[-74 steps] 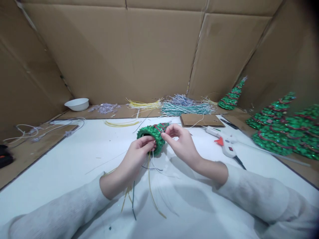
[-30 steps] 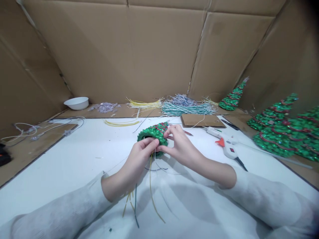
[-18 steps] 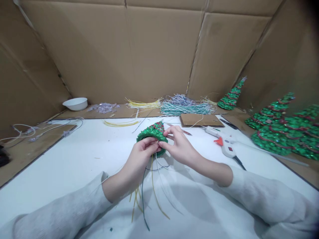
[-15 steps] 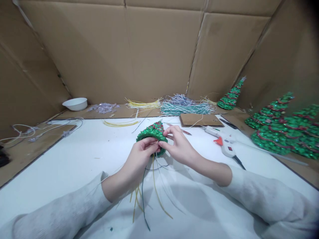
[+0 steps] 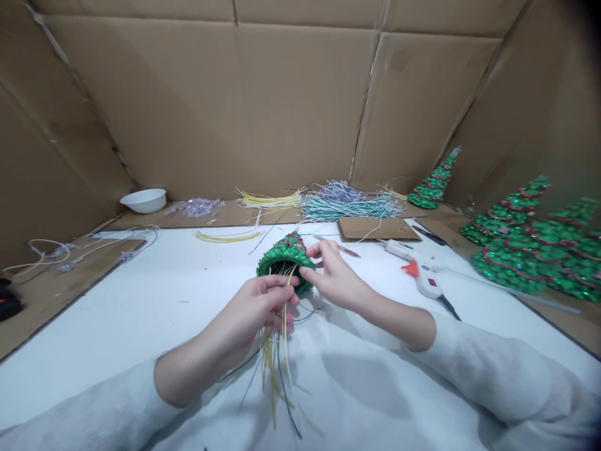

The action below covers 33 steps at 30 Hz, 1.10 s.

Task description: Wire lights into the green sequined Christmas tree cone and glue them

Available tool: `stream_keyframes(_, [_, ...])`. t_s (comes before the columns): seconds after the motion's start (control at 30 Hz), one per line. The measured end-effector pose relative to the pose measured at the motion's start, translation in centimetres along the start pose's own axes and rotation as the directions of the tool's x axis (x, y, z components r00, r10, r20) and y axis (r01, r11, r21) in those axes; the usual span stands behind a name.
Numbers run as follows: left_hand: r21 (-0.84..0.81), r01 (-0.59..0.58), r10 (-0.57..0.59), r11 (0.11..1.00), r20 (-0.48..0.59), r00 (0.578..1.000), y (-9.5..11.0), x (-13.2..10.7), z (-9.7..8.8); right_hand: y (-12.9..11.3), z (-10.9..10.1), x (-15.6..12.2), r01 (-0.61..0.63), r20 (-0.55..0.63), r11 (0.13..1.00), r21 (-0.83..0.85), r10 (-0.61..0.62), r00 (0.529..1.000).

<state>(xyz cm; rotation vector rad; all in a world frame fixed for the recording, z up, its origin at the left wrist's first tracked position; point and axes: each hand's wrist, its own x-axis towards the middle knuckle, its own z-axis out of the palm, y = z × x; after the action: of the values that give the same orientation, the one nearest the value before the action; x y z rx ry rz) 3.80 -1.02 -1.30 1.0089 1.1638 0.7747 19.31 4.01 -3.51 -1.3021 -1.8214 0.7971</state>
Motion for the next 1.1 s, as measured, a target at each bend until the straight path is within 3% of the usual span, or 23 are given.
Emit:
stream_keyframes(0.1, [0.016, 0.096, -0.097, 0.995, 0.068, 0.993, 0.3, -1.0, -0.1, -0.3, 0.0, 0.0, -0.033, -0.004, 0.999, 0.001, 0.033, 0.999])
stream_keyframes(0.23, [0.004, 0.119, -0.119, 0.993, 0.129, 0.985, 0.4, -1.4, 0.0, -0.2, 0.2, -0.2, 0.007, 0.01, 1.0, 0.0, -0.007, 1.0])
stream_keyframes(0.4, [-0.01, 0.162, -0.156, 0.987, 0.22, 0.963, -0.2, -1.0, 0.4, 0.5, 1.3, -0.7, 0.169, -0.061, 0.986, -0.007, -0.169, 0.984])
stream_keyframes(0.53, [-0.02, 0.153, -0.144, 0.988, 0.229, 0.963, -0.5, -0.6, 0.5, 1.2, 1.8, -0.8, 0.304, -0.14, 0.946, -0.114, -0.319, 0.937])
stream_keyframes(0.63, [-0.015, 0.15, -0.142, 0.989, 0.245, 0.959, -0.6, -0.5, 0.4, 1.8, 1.8, -0.6, 0.425, -0.192, 0.85, -0.311, -0.494, 0.848])
stream_keyframes(0.67, [-0.013, 0.151, -0.142, 0.988, 0.254, 0.957, -0.6, -0.4, 0.3, 2.0, 1.8, -0.5, 0.479, -0.199, 0.78, -0.403, -0.586, 0.786])
stream_keyframes(0.77, [-0.015, 0.147, -0.137, 0.989, 0.268, 0.954, -0.8, -0.2, 0.2, 2.3, 1.6, -0.4, 0.618, -0.097, 0.465, -0.634, -0.84, 0.534])
stream_keyframes(0.83, [-0.021, 0.141, -0.13, 0.99, 0.276, 0.952, -0.6, -0.1, 0.3, 2.3, 1.4, -0.4, 0.658, 0.016, 0.293, -0.694, -0.907, 0.42])
stream_keyframes(0.9, [-0.024, 0.135, -0.123, 0.991, 0.28, 0.952, -0.1, -0.1, 0.7, 2.1, 1.2, -0.5, 0.668, 0.104, 0.199, -0.717, -0.917, 0.384])
stream_keyframes(1.0, [-0.024, 0.136, -0.127, 0.99, 0.234, 0.964, -0.1, -1.2, 0.4, 2.1, 1.0, -0.7, 0.643, 0.169, 0.122, -0.756, -0.913, 0.371])
stream_keyframes(1.1, [0.016, 0.182, -0.183, 0.983, 0.129, 0.975, -4.3, -4.2, -2.1, 2.3, 1.1, -0.7, 0.625, 0.195, 0.077, -0.777, -0.914, 0.355])
